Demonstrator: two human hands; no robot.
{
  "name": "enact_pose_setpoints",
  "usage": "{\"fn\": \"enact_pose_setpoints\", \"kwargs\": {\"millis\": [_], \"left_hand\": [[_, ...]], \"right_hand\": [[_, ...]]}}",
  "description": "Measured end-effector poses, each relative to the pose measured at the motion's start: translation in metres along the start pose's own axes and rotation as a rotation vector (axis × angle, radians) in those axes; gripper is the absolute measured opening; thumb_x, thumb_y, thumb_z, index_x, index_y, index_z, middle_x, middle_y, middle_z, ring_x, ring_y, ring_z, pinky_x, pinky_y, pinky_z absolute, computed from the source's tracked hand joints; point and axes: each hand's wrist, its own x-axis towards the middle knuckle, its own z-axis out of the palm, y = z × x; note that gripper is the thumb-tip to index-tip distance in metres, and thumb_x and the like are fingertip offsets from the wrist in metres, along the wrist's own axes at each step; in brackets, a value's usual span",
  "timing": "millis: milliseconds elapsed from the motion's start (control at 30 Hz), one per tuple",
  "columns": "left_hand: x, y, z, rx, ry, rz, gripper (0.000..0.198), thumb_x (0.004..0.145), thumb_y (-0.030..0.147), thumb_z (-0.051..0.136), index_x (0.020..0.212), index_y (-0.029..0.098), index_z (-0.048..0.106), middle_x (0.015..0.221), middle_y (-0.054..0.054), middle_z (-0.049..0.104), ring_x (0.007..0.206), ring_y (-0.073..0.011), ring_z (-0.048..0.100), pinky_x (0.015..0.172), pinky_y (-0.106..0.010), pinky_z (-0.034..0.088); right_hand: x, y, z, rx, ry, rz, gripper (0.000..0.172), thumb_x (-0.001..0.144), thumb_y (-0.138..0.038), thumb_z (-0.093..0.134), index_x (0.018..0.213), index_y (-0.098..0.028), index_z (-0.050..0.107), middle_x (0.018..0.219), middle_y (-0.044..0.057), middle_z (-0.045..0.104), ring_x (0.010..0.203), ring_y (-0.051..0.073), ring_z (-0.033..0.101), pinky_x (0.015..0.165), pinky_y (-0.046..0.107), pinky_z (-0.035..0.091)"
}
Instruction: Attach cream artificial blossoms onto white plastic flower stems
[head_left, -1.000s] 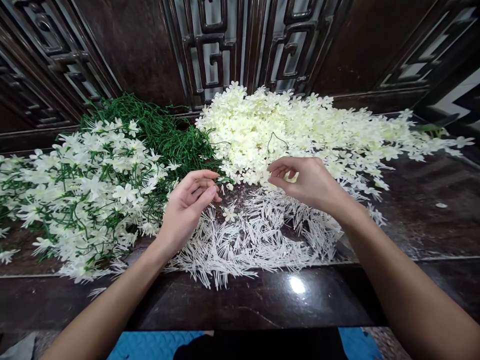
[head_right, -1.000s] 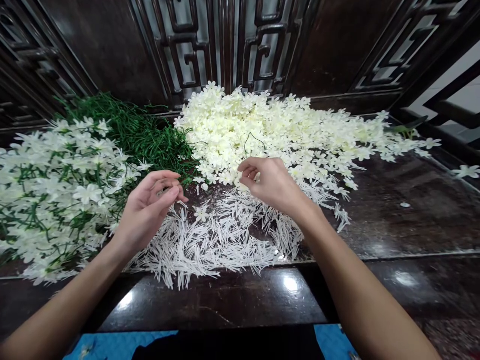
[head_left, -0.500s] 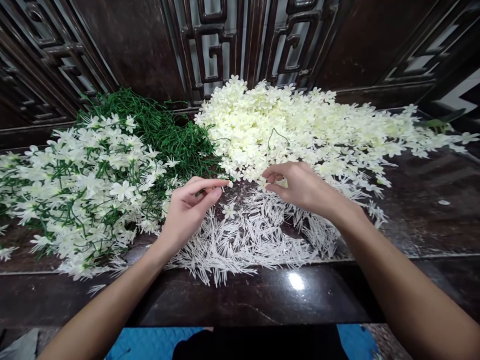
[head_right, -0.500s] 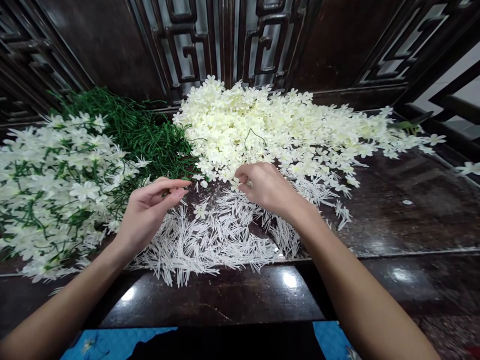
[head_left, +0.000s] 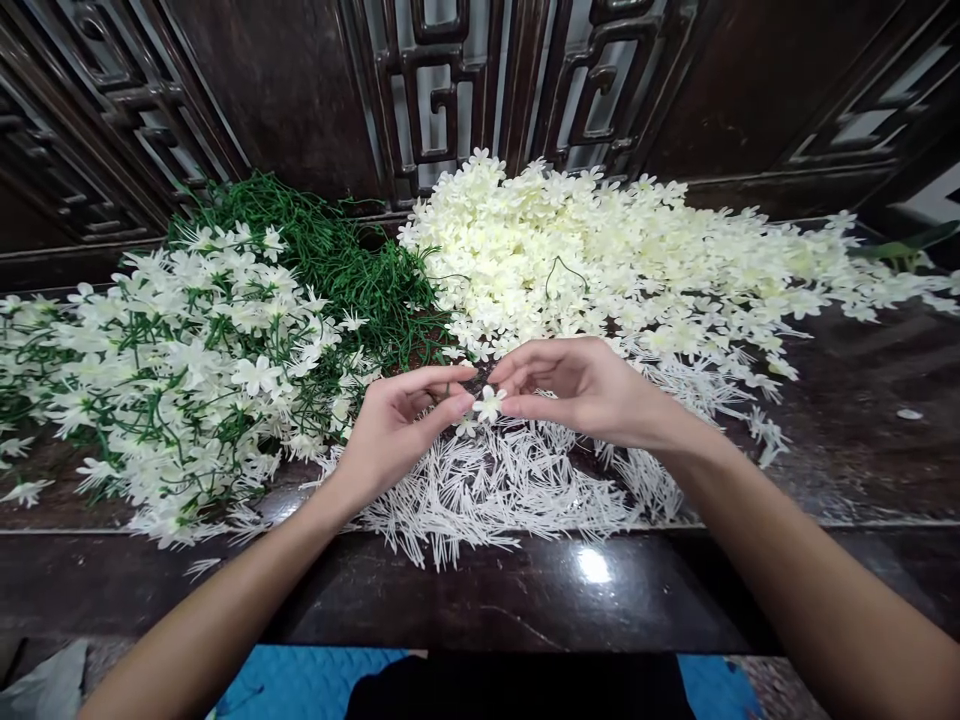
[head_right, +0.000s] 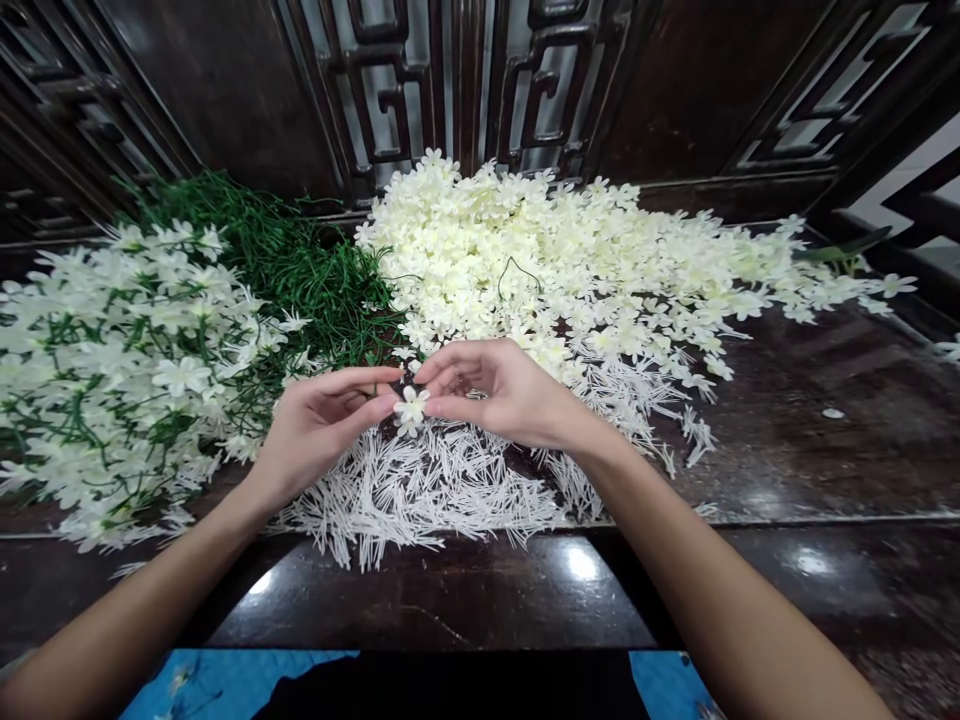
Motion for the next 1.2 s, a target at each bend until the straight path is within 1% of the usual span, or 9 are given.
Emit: {"fn": "enact_pose_setpoints", "kwargs": {"millis": [100,233,367,533,700,800,900,1067,1200], "left_hand": [[0.000,0.001,0.001,-0.045,-0.049,-0.013,0.022,0.076,0.018,0.071,0.097,0.019,0.072,0.079,-0.004,0.071,0.064,-0.0114,0.060,0.057,-0.024,0.050],[0.000,-0.001,0.002,-0.087,-0.115,-0.025,0.022,0.073,0.019,0.073,0.095,0.020,0.072,0.074,-0.003,0.070,0.062,-0.0121,0.061,0.057,-0.024,0.051],[0.000,-0.002,0.002,-0.064,-0.056,-0.019,0.017,0.073,0.019,0.074,0.090,0.020,0.071,0.073,-0.003,0.068,0.063,-0.0127,0.061,0.058,-0.025,0.052],[0.001,0.002,0.001,-0.044,0.014,-0.009,0.014,0.074,0.019,0.072,0.088,0.019,0.070,0.075,-0.002,0.068,0.067,-0.0134,0.062,0.061,-0.025,0.052],[0.002,0.003,0.000,-0.090,0.038,0.001,0.018,0.074,0.017,0.072,0.091,0.017,0.069,0.075,-0.002,0.067,0.069,-0.0124,0.062,0.065,-0.024,0.052],[0.002,0.001,0.000,-0.095,0.047,-0.002,0.018,0.073,0.016,0.073,0.091,0.017,0.069,0.075,-0.002,0.067,0.069,-0.0121,0.061,0.066,-0.023,0.052],[0.002,0.000,0.000,-0.087,0.059,-0.007,0.018,0.073,0.017,0.073,0.091,0.017,0.068,0.076,-0.002,0.067,0.070,-0.0127,0.062,0.066,-0.023,0.052],[0.002,0.000,-0.001,-0.085,0.062,-0.004,0.015,0.073,0.018,0.074,0.087,0.018,0.068,0.077,-0.002,0.067,0.070,-0.0125,0.061,0.063,-0.023,0.051],[0.003,0.000,-0.002,-0.048,0.067,0.000,0.012,0.073,0.021,0.074,0.083,0.018,0.068,0.075,-0.002,0.067,0.067,-0.0127,0.059,0.060,-0.023,0.050]], "right_hand": [[0.002,0.004,0.006,0.049,-0.008,-0.006,0.022,0.075,-0.024,0.074,0.094,-0.017,0.065,0.082,0.003,0.070,0.074,0.016,0.065,0.071,0.036,0.054],[0.002,0.006,0.010,0.106,0.049,-0.029,0.021,0.076,-0.020,0.073,0.094,-0.017,0.063,0.084,0.003,0.069,0.075,0.015,0.066,0.070,0.033,0.055],[0.000,0.002,0.009,-0.023,0.063,-0.039,0.019,0.075,-0.024,0.073,0.090,-0.017,0.064,0.083,0.003,0.067,0.073,0.014,0.062,0.067,0.032,0.054],[-0.002,-0.002,0.002,-0.242,-0.135,0.025,0.015,0.076,-0.030,0.072,0.086,-0.019,0.066,0.082,0.002,0.066,0.071,0.015,0.060,0.064,0.033,0.053],[-0.006,-0.001,0.012,-0.308,-0.368,0.053,0.018,0.078,-0.024,0.071,0.095,-0.020,0.067,0.097,0.001,0.067,0.090,0.017,0.062,0.082,0.039,0.050],[-0.008,0.001,0.019,-0.397,-0.416,0.028,0.015,0.079,-0.019,0.069,0.094,-0.019,0.067,0.098,0.001,0.067,0.095,0.018,0.060,0.087,0.041,0.047],[-0.008,0.001,0.019,-0.422,-0.398,0.010,0.007,0.083,-0.019,0.064,0.089,-0.018,0.066,0.091,0.002,0.066,0.088,0.018,0.061,0.083,0.040,0.048],[-0.008,0.000,0.013,-0.443,-0.281,-0.024,0.009,0.088,-0.023,0.057,0.092,-0.019,0.063,0.091,0.002,0.064,0.085,0.018,0.060,0.076,0.038,0.050],[-0.006,-0.002,0.010,-0.323,-0.173,-0.087,0.007,0.088,-0.019,0.054,0.091,-0.018,0.060,0.086,0.002,0.062,0.080,0.016,0.059,0.073,0.035,0.052]]}}
